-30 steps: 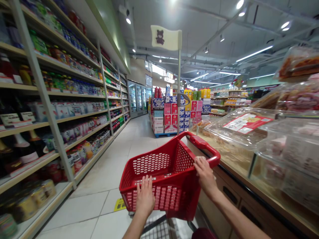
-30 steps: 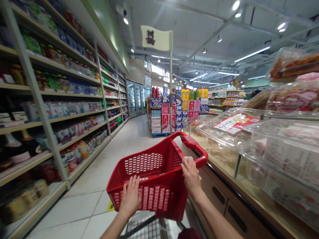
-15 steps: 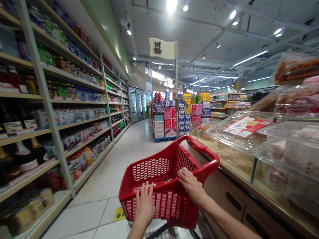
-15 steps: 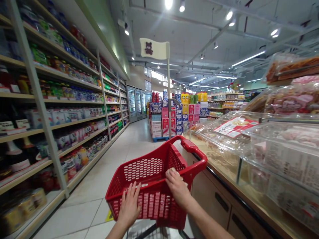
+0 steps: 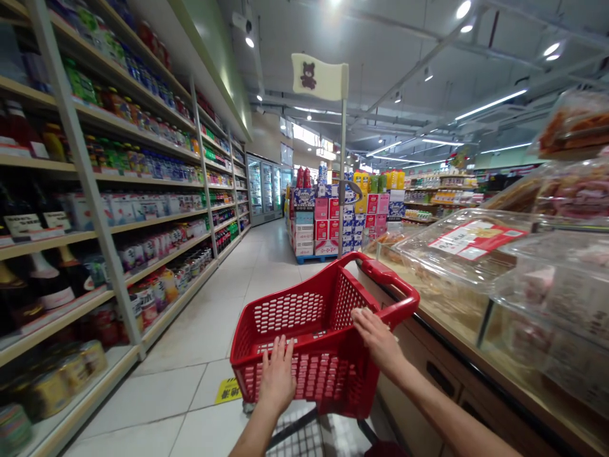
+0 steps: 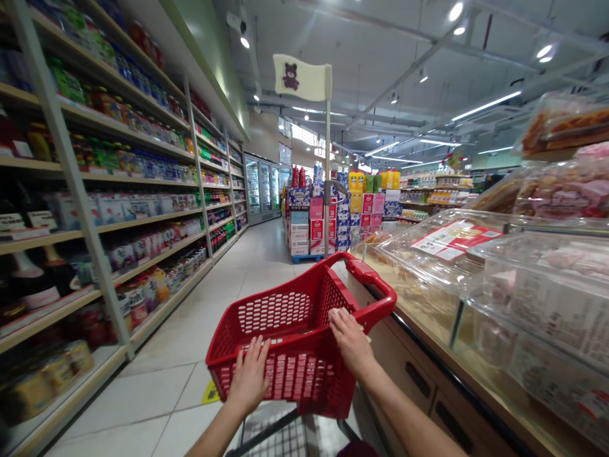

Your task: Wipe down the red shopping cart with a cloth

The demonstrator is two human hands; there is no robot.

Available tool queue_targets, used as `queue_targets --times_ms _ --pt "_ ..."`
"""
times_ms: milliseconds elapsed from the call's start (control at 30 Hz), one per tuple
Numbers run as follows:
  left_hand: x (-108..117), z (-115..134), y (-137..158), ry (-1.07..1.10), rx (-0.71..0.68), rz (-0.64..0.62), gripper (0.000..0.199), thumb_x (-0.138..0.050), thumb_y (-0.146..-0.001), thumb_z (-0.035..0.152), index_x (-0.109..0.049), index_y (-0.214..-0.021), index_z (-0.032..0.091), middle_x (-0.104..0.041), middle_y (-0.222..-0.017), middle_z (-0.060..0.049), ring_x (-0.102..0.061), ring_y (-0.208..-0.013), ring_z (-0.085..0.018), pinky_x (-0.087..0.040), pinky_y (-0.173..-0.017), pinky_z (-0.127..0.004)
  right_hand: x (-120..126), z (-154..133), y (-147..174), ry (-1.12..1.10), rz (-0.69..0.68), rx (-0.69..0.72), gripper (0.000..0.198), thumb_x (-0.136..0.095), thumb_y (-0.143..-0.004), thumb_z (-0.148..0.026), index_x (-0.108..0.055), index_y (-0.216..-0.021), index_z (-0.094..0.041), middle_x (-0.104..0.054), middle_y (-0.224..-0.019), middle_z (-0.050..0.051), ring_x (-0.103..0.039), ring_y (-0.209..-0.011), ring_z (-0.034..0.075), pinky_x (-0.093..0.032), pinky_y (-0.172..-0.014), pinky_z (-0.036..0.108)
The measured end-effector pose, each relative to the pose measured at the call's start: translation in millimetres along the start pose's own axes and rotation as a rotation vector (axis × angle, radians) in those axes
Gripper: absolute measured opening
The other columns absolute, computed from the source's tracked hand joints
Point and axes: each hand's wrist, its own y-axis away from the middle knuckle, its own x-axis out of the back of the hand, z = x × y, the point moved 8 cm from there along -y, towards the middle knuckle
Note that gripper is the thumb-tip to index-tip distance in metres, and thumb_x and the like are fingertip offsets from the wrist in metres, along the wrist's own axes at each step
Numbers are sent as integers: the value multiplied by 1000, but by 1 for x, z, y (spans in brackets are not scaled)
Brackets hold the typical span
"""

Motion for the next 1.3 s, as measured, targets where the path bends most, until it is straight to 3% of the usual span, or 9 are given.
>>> queue_targets --times_ms 167,367,600,767,833,967,1033,1167,1300 --pt "-7 -1 -3 78 1 20 74 -39 -61 18 -23 -133 15 -14 -143 -9 -8 -131 -23 -11 -105 -46 14 67 -1 93 51 -222 43 -31 -77 -4 -59 -108 -14 -57 -114 13 -48 -110 24 -38 -92 43" --pt "-16 -4 -7 153 -17 -4 77 -41 -60 20 -19 -134 16 -12 -144 -6 -5 -132 -21 -9 -106 -44 -23 -28 -2 -67 39 117 40 -32 -82 -9 -56 -111 -21 -55 -119 4 -43 -115 21 -41 -91 39" --pt "-8 -4 -3 156 -17 3 75 -40 -60 21 -23 -133 14 -14 -144 -9 -7 -132 -23 -10 -105 -45 -6 42 -14 91 62 -164 41 -31 -78 -4 -59 -107 -13 -59 -111 13 -49 -108 25 -41 -89 43" --pt "1 1 -2 78 -17 -6 74 -40 -61 17 -22 -133 13 -15 -143 -9 -8 -132 -23 -10 -105 -45 -19 -23 -9 -14 -14 62 38 -32 -83 -9 -59 -107 -19 -54 -120 5 -41 -117 22 -36 -95 42" --pt "1 1 -2 56 -27 -8 73 -40 -63 17 -21 -133 13 -15 -143 -9 -9 -132 -22 -11 -105 -45 -18 -20 -8 -31 -37 51 39 -32 -83 -9 -56 -112 -18 -52 -122 4 -40 -118 21 -36 -96 40" --pt "-3 0 -2 59 -33 18 72 -41 -65 21 -22 -133 13 -15 -143 -10 -8 -132 -23 -8 -105 -45 -7 27 -8 47 -3 -195 40 -31 -82 -7 -55 -113 -11 -53 -120 13 -41 -117 24 -36 -94 43" --pt "-5 0 -1 65 -26 40 71 -40 -65 21 -23 -133 12 -16 -143 -9 -8 -131 -24 -9 -105 -45 -11 19 -10 39 8 -206 39 -30 -82 -6 -58 -109 -12 -54 -118 12 -41 -116 25 -36 -94 45" --pt "-2 3 0 55 -25 53 72 -40 -63 18 -23 -133 12 -15 -143 -9 -8 -132 -23 -11 -105 -45 -27 -34 -13 -95 -32 3 39 -30 -83 -8 -57 -110 -19 -53 -121 6 -38 -119 21 -37 -95 44" --pt "0 5 1 48 -32 19 74 -40 -62 16 -22 -133 13 -16 -143 -9 -9 -131 -23 -11 -105 -44 -24 -14 -11 -113 -8 -136 41 -30 -83 -7 -52 -116 -15 -52 -122 10 -37 -120 22 -34 -97 43"
